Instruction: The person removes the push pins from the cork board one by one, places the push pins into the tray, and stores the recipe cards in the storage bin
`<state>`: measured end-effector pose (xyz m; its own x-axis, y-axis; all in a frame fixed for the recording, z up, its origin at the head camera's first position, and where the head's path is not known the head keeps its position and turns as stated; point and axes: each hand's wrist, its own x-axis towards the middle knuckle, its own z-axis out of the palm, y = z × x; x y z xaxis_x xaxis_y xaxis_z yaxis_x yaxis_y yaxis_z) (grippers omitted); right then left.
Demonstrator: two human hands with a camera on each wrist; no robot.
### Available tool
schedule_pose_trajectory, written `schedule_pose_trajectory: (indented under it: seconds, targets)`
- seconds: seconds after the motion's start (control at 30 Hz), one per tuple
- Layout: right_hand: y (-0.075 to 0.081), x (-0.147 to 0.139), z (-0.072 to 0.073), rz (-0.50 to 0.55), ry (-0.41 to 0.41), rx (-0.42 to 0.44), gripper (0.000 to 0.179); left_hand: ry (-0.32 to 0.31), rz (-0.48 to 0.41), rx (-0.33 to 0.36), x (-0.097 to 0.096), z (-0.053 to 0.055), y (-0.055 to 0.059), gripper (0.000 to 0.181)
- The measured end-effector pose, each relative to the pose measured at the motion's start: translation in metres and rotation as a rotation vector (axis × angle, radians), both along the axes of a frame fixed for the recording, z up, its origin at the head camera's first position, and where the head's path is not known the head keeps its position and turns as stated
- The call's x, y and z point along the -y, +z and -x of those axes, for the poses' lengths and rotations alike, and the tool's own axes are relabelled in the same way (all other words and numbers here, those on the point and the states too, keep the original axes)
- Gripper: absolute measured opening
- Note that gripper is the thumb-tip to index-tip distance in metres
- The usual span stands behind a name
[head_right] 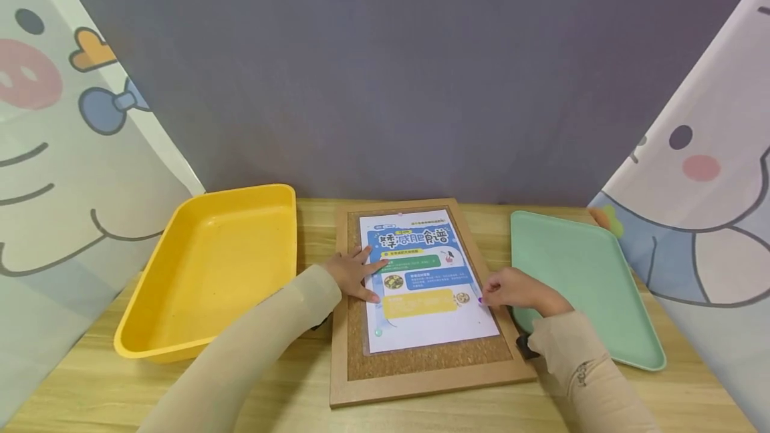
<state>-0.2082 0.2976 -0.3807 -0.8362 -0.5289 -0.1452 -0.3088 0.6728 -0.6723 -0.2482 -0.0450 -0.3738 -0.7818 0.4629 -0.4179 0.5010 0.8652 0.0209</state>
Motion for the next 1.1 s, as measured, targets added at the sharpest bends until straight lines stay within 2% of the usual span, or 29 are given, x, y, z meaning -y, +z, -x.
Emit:
schedule_pose_trajectory:
  seconds: [0.17, 0.37, 0.7, 0.87, 1.1]
  targets:
    - [-0.001, -0.004, 0.000, -0.003, -0.016, -0.044, 0.013, 0.002, 0.001, -0.004, 0.000, 0.001, -0.001, 0.086]
    - [0.000, -0.010, 0.000, -0.002, -0.030, -0.048, 0.014, -0.015, 0.040, -0.039, -0.001, 0.003, -0.002, 0.087]
    - [-0.002, -0.023, -0.004, 0.029, -0.028, -0.044, 0.033, -0.012, 0.038, -0.034, -0.001, 0.003, -0.003, 0.087]
    - [-0.002, -0.032, -0.006, 0.024, -0.018, -0.037, 0.025, -0.014, 0.032, -0.027, -0.001, 0.004, -0.003, 0.087]
    - [0.000, -0.041, -0.011, 0.002, -0.046, -0.016, 0.016, -0.013, 0.044, -0.034, -0.001, 0.004, -0.002, 0.087]
